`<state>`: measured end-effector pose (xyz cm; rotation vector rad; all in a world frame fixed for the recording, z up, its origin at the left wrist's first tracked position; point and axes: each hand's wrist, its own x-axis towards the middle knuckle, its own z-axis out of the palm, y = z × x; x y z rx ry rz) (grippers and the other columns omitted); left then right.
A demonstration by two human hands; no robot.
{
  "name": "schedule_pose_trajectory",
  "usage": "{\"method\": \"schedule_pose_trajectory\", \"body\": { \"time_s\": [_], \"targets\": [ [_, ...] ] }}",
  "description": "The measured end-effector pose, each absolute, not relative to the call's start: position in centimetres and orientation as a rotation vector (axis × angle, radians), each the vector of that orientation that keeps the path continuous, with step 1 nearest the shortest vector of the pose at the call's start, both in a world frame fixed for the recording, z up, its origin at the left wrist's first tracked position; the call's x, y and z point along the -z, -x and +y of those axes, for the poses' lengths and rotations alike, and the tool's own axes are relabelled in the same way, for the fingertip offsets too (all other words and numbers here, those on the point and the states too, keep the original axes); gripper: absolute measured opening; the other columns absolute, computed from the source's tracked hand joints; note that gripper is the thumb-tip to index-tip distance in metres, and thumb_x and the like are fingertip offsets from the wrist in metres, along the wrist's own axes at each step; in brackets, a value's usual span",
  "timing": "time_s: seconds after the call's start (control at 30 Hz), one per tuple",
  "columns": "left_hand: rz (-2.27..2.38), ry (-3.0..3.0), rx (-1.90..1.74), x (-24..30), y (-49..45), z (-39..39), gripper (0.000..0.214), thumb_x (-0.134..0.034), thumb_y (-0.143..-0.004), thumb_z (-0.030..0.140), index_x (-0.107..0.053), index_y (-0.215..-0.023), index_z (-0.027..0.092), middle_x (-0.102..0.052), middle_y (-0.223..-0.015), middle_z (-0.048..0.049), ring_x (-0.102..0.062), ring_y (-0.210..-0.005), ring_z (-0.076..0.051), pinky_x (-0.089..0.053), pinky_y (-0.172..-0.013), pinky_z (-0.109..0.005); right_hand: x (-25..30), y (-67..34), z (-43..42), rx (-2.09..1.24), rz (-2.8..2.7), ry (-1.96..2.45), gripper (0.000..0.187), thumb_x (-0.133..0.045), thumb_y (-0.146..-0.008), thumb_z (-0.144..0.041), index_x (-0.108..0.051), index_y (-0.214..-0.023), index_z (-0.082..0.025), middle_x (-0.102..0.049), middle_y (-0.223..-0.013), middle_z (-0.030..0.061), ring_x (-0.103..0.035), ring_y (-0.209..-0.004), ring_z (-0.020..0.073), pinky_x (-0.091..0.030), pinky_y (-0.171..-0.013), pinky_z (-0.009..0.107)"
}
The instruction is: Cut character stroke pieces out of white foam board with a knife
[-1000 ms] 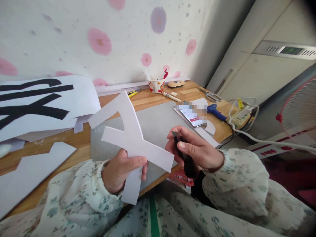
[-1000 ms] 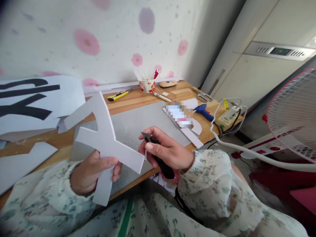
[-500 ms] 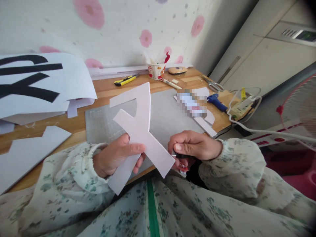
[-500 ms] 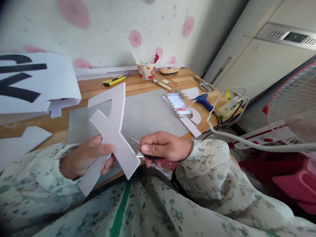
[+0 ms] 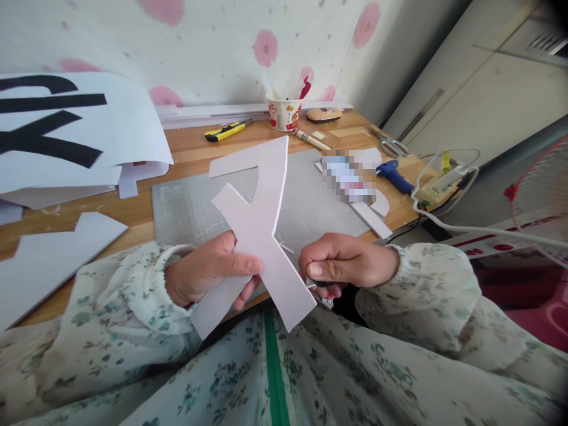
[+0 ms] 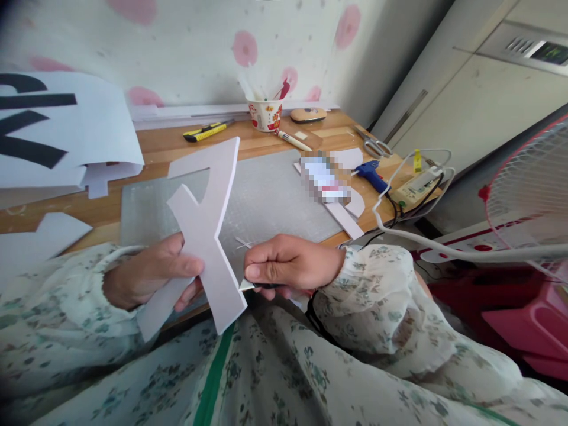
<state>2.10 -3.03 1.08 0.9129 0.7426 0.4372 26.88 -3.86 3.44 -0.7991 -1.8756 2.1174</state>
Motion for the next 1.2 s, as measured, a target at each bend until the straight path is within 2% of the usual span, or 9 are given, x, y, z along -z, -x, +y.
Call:
{"method": "schedule_pose_trajectory", "body": {
  "time_s": [0.13, 0.33, 0.97, 1.2],
  "targets": [
    [0.731, -0.912, -0.402, -0.76, -1.90, -2.79, 0.025, -0.080, -0.065, 0.033, -0.071, -0.072, 0.010, -0.061, -0.045, -0.0077, -0.052, -0.033, -0.013, -0.040, -0.032, -0.018, -3.27, -26.89, -3.80, -2.103, -1.901, 0.774, 0.041, -0.047, -0.096, -0.051, -0.050, -0.073, -0.017, -0.054, -0.067, -0.0017, -0.046, -0.050, 0.0066, -0.037, -0.044, 0.018],
    [0.648, -0.948, -0.333, -0.14, -1.70, -2.42, 0.035, -0.079, -0.067, 0.045, -0.067, -0.076, 0.013, -0.062, -0.046, -0.0019, -0.052, -0.034, -0.011, -0.043, -0.034, -0.017, -3.09, -26.70, -3.90, -2.122, -1.831, 0.684, 0.039, -0.050, -0.096, -0.047, -0.049, -0.074, -0.015, -0.054, -0.067, -0.0014, -0.047, -0.049, 0.0053, -0.039, -0.043, 0.016],
    [0.625, -0.983, -0.284, -0.65, -1.73, -2.53, 0.038, -0.075, -0.071, 0.047, -0.069, -0.082, 0.012, -0.062, -0.047, -0.0007, -0.053, -0.036, -0.010, -0.039, -0.037, -0.015, -3.51, -26.15, -3.75, -2.171, -1.883, 0.563, 0.036, -0.047, -0.098, -0.042, -0.049, -0.073, -0.015, -0.050, -0.065, -0.0025, -0.044, -0.050, 0.0051, -0.039, -0.043, 0.014],
    [0.663, -0.958, -0.364, -0.06, -1.78, -2.32, 0.037, -0.079, -0.065, 0.048, -0.067, -0.069, 0.013, -0.061, -0.044, -0.0017, -0.052, -0.033, -0.012, -0.042, -0.032, -0.017, -3.60, -26.17, -4.16, -2.193, -1.923, 0.468, 0.036, -0.047, -0.098, -0.041, -0.050, -0.075, -0.015, -0.049, -0.067, -0.0020, -0.050, -0.055, 0.0063, -0.041, -0.044, 0.013]
  ]
}}
